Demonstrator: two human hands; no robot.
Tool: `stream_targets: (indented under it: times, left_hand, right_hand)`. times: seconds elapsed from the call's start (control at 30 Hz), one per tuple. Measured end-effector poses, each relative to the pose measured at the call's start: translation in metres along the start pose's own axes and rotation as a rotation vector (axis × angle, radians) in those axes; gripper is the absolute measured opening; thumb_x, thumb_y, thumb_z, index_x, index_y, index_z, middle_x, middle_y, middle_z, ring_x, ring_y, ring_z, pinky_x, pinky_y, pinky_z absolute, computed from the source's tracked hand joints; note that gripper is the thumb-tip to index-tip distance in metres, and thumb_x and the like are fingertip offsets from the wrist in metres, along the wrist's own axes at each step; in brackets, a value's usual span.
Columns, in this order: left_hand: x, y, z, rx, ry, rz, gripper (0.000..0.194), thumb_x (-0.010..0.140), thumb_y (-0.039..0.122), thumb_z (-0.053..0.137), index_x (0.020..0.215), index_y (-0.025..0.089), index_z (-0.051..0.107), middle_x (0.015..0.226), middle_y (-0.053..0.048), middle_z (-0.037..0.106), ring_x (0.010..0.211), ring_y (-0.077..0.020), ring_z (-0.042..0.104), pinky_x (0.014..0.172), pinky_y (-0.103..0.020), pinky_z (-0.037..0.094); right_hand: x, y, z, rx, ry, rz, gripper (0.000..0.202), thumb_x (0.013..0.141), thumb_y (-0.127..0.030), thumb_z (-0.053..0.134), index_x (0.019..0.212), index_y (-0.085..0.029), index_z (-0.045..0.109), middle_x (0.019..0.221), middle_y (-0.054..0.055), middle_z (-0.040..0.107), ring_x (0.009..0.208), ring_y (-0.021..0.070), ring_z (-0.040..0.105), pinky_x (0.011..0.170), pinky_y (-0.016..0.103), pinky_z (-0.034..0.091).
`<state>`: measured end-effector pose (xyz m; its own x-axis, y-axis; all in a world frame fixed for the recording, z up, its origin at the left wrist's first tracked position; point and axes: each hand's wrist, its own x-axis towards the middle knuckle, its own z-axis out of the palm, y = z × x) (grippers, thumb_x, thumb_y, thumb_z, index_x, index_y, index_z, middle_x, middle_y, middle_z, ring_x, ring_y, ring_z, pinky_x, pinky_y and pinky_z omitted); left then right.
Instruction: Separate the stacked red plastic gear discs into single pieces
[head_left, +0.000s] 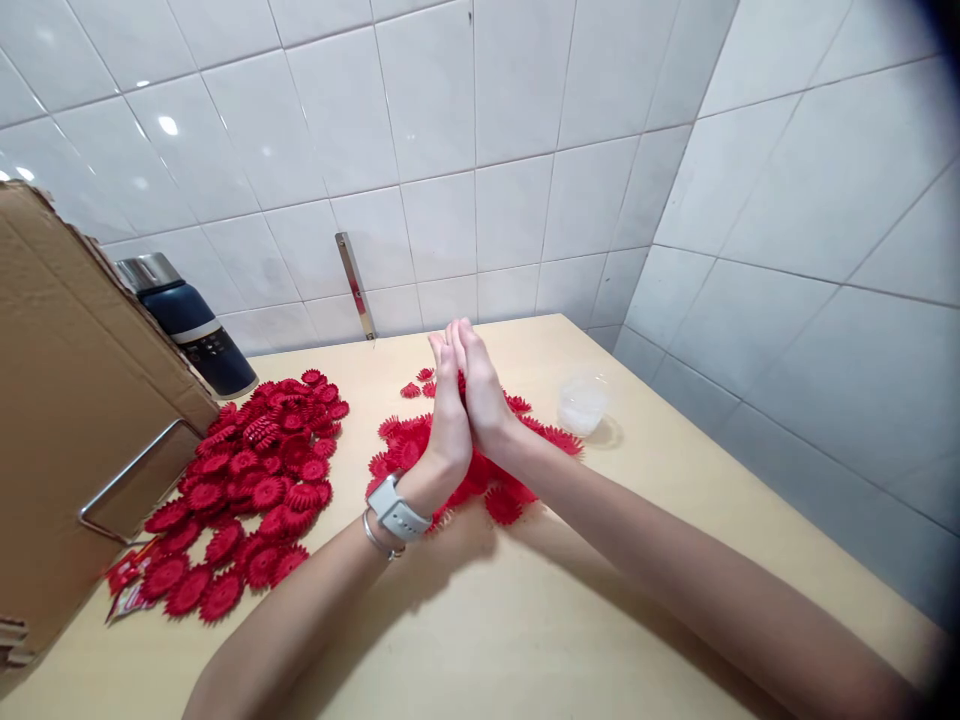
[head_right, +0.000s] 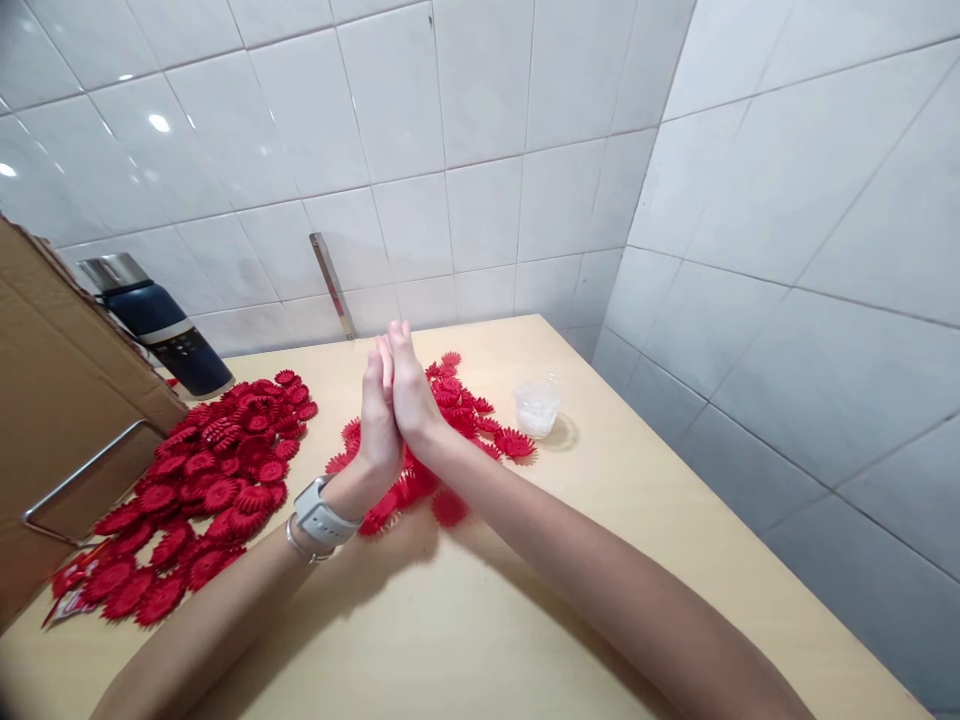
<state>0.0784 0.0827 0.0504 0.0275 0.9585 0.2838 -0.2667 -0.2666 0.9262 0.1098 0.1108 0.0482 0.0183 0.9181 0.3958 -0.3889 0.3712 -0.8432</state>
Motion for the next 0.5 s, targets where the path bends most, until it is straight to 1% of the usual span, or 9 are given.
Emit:
stream_targets:
  times: [0.1, 0.17, 0.27, 0.37, 0.43, 0.5]
  left_hand:
    - [-0.005, 0.0, 0.002, 0.025, -0.082, 0.046, 0.049, 0.09, 0.048, 0.016, 0.136, 0.034, 0.026, 0.145, 0.017, 0.016, 0.134, -0.0109, -0.002, 0.111, -0.025, 0.008]
    - [-0.008, 0.0, 0.001, 0.047, -0.129, 0.044, 0.051, 0.09, 0.049, 0.015, 0.137, 0.033, 0.024, 0.146, 0.015, 0.015, 0.134, -0.0127, -0.003, 0.111, -0.028, 0.006]
    - [-0.01, -0.001, 0.0, 0.068, -0.17, 0.027, 0.052, 0.09, 0.05, 0.016, 0.138, 0.031, 0.021, 0.147, 0.012, 0.012, 0.135, -0.0135, -0.003, 0.111, -0.028, 0.005]
    - [-0.012, -0.002, 0.0, 0.058, -0.183, 0.021, 0.053, 0.09, 0.051, 0.017, 0.138, 0.029, 0.02, 0.148, 0.009, 0.01, 0.135, -0.0134, -0.001, 0.11, -0.027, 0.006]
    - [-0.013, -0.002, 0.002, 0.037, -0.188, 0.0, 0.052, 0.09, 0.05, 0.016, 0.138, 0.03, 0.022, 0.148, 0.009, 0.01, 0.135, -0.0136, 0.001, 0.11, -0.028, 0.006]
    - [-0.014, 0.0, 0.003, 0.002, -0.194, -0.035, 0.051, 0.09, 0.048, 0.016, 0.137, 0.029, 0.025, 0.148, 0.009, 0.011, 0.135, -0.0137, 0.003, 0.11, -0.028, 0.006]
  right_hand:
    - [0.005, -0.014, -0.003, 0.005, 0.046, 0.117, 0.07, 0.081, -0.064, 0.021, 0.14, -0.027, 0.018, 0.146, -0.005, 0.017, 0.133, 0.0201, 0.018, 0.109, 0.043, 0.015]
    - [0.006, -0.02, -0.004, 0.0, 0.07, 0.144, 0.069, 0.081, -0.063, 0.02, 0.14, -0.027, 0.016, 0.147, -0.005, 0.013, 0.133, 0.0202, 0.016, 0.108, 0.045, 0.014]
    - [0.006, -0.023, -0.005, -0.015, 0.097, 0.143, 0.067, 0.083, -0.061, 0.018, 0.14, -0.028, 0.014, 0.148, -0.006, 0.011, 0.134, 0.019, 0.014, 0.109, 0.044, 0.011]
    - [0.006, -0.021, -0.008, -0.043, 0.102, 0.138, 0.065, 0.083, -0.061, 0.016, 0.14, -0.029, 0.016, 0.148, -0.006, 0.012, 0.134, 0.0204, 0.014, 0.109, 0.045, 0.013]
    - [0.007, -0.019, -0.011, -0.07, 0.1, 0.125, 0.064, 0.083, -0.061, 0.015, 0.139, -0.029, 0.018, 0.147, -0.005, 0.015, 0.134, 0.0217, 0.013, 0.109, 0.046, 0.014]
    - [0.009, -0.018, -0.014, -0.102, 0.103, 0.089, 0.065, 0.084, -0.061, 0.015, 0.14, -0.028, 0.016, 0.147, -0.006, 0.015, 0.135, 0.0205, 0.009, 0.109, 0.044, 0.011]
